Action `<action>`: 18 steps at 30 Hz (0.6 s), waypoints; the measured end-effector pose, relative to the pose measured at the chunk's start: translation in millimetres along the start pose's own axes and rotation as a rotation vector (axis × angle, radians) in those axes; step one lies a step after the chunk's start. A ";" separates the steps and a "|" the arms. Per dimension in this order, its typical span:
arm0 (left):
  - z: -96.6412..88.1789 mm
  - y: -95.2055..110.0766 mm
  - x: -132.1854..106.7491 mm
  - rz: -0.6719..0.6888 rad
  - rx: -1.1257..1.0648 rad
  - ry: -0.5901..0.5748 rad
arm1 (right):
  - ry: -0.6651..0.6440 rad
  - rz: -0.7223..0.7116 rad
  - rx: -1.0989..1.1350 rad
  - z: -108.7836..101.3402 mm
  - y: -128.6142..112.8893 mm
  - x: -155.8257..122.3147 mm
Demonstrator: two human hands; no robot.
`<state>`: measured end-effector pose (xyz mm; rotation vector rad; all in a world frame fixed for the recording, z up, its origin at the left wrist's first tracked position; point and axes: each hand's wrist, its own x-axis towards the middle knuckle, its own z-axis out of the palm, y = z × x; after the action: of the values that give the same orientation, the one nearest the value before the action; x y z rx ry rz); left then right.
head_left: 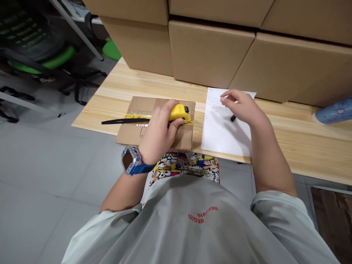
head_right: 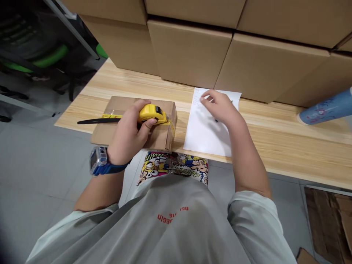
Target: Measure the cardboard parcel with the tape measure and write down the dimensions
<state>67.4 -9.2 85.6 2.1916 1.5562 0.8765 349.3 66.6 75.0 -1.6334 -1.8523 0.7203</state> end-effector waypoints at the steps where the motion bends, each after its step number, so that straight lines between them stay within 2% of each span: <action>1: 0.3 0.0 -0.8 0.004 0.000 0.004 | -0.030 -0.101 0.025 7.4 -10.7 -0.7; 4: -0.5 0.5 -0.9 -0.005 0.015 0.041 | -0.177 -0.383 0.097 34.7 -40.2 -1.0; 6: -3.5 1.3 2.0 -0.053 0.041 0.070 | -0.234 -0.478 0.080 52.9 -51.3 0.1; 11: -17.8 3.5 17.6 -0.234 0.113 0.032 | -0.296 -0.406 0.143 76.9 -50.9 -0.7; 15: -25.0 -0.3 31.4 -0.313 0.191 0.037 | -0.259 -0.405 0.122 77.6 -49.7 -4.0; 18: -26.2 -3.3 37.4 -0.319 0.206 0.049 | -0.271 -0.410 0.073 74.2 -52.7 -4.1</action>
<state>56.4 24.3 114.9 1.9800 2.0278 0.7013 260.2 54.4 60.5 -1.0972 -2.2300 0.8418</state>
